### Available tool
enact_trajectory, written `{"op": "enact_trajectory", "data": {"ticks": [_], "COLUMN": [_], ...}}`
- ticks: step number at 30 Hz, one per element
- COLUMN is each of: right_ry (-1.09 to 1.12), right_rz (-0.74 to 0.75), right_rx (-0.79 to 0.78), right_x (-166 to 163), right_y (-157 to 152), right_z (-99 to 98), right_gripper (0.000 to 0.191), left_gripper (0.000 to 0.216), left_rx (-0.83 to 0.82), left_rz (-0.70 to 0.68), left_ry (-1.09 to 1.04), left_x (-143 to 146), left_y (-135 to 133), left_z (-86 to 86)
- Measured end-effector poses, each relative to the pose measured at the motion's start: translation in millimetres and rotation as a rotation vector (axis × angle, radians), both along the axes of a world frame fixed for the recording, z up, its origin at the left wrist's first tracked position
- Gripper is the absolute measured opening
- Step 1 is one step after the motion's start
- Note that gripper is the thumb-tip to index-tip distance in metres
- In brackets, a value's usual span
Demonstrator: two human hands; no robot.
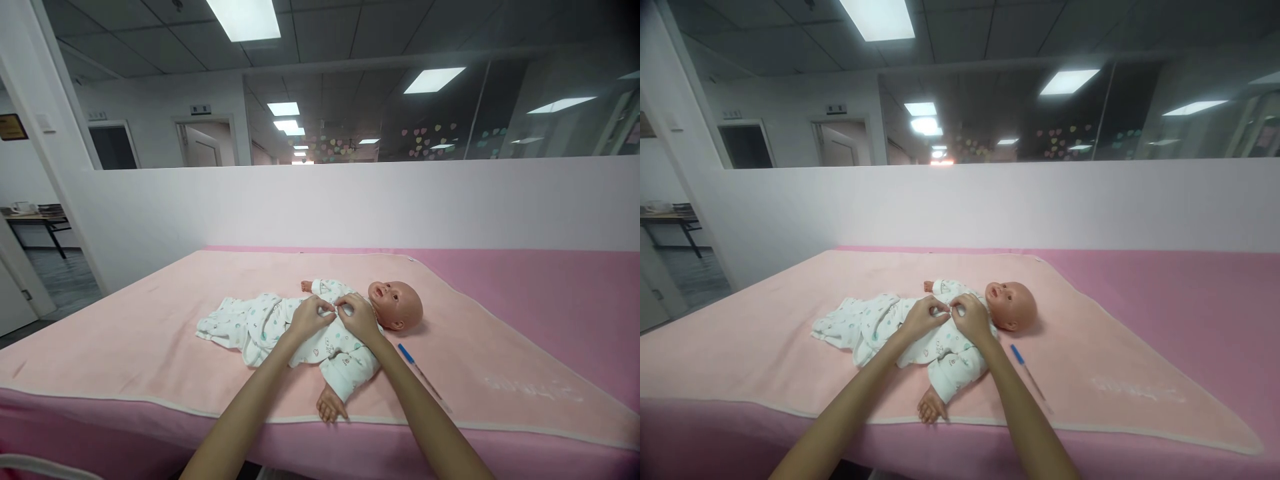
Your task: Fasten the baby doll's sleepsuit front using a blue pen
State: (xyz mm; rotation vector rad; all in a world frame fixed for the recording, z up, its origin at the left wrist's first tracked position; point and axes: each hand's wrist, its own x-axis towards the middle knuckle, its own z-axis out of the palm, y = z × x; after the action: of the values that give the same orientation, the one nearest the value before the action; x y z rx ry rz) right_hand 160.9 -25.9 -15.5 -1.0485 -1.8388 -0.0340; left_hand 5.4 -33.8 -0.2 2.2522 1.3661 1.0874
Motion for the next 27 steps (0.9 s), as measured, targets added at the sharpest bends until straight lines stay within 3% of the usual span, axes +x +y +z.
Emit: {"op": "enact_trajectory", "data": {"ticks": [19, 24, 27], "right_ry": [-0.084, -0.081, -0.075], "right_rz": [0.001, -0.001, -0.009], "right_rx": [0.050, 0.025, 0.019], "right_x": [-3.7, -2.8, -2.1], "right_y": [-8.6, -8.6, -7.4], "right_z": [4.8, 4.3, 3.6], "right_gripper": [0.018, 0.019, 0.017], "left_gripper": [0.020, 0.023, 0.027], "left_rx": [-0.039, -0.037, -0.056], "left_rz": [0.110, 0.078, -0.014], "left_ry": [0.135, 0.087, -0.004], "left_x": [2.3, -0.2, -6.4], "left_y": [-4.5, -4.2, -3.6], "left_z": [5.7, 2.6, 1.5]}}
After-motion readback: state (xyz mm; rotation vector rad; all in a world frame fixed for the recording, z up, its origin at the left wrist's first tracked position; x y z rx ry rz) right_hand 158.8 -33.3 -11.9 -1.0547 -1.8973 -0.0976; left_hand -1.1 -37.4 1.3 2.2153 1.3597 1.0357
